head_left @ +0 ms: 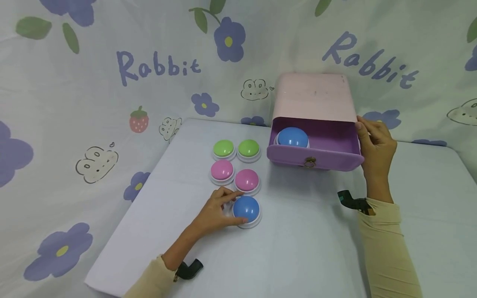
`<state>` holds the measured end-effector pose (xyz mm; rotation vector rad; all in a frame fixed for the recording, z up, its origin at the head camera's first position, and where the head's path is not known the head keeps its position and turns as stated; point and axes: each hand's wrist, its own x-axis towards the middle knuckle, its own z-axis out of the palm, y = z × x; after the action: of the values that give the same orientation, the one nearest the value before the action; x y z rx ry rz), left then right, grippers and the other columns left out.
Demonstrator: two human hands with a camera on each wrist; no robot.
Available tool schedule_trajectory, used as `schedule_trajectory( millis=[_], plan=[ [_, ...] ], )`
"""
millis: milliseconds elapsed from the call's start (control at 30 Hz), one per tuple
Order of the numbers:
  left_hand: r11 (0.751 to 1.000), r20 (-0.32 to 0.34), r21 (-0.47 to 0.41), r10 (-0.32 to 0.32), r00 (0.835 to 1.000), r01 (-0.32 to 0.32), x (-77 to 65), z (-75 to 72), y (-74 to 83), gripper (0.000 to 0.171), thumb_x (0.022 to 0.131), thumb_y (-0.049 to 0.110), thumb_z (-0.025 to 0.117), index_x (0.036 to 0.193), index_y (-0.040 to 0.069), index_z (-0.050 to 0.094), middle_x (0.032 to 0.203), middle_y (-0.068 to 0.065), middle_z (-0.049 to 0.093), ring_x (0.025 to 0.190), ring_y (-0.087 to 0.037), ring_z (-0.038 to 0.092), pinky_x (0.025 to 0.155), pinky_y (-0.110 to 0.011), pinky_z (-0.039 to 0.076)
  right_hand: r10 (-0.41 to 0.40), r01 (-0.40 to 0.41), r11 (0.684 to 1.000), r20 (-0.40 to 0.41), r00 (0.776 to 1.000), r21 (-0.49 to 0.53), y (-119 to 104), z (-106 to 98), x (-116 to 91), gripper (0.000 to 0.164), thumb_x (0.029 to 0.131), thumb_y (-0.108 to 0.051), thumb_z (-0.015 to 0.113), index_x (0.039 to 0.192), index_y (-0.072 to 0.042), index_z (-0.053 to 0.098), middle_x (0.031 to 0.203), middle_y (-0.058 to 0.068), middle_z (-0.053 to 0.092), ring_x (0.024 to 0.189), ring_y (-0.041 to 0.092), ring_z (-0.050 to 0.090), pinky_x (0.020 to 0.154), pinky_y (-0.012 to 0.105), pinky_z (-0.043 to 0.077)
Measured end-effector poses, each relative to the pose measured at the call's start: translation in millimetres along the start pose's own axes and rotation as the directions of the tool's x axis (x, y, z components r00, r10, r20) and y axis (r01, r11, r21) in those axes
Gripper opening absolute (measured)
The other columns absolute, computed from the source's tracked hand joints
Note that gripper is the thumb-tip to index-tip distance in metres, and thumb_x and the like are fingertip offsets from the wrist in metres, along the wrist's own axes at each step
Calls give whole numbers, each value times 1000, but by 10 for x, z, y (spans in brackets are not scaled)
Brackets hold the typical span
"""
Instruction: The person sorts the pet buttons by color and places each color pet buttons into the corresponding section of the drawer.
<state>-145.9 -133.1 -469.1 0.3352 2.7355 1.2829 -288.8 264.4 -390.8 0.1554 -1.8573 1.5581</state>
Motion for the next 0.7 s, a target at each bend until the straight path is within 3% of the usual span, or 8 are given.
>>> schedule_trajectory(
  millis=[100,400,700],
  plan=[
    [1000,20,7,-9,1000,9,2,-1,-25,76,69,45,91,136,22,64,114,5,48,121,-16,41,101,-44,44,-4,4,1000,0,1000,3,-3,5,0,22,96,-11,68,116,-4,74,102,-7,67,96,10,58,76,16,48],
    [997,38,48,50,998,-52,17,18,-71,87,63,40,96,140,22,60,112,5,45,119,-18,40,102,-45,44,2,-2,1000,-3,1000,-6,-104,8,-29,23,97,-13,68,116,-4,74,102,-7,66,98,10,59,77,16,48],
    [980,26,140,139,990,-141,16,44,-81,90,63,41,95,140,11,59,113,5,43,116,-16,40,100,-41,45,2,-2,1000,5,1000,-7,-215,29,-56,23,97,-12,68,117,-2,73,102,-8,66,98,10,58,79,16,48]
  ],
)
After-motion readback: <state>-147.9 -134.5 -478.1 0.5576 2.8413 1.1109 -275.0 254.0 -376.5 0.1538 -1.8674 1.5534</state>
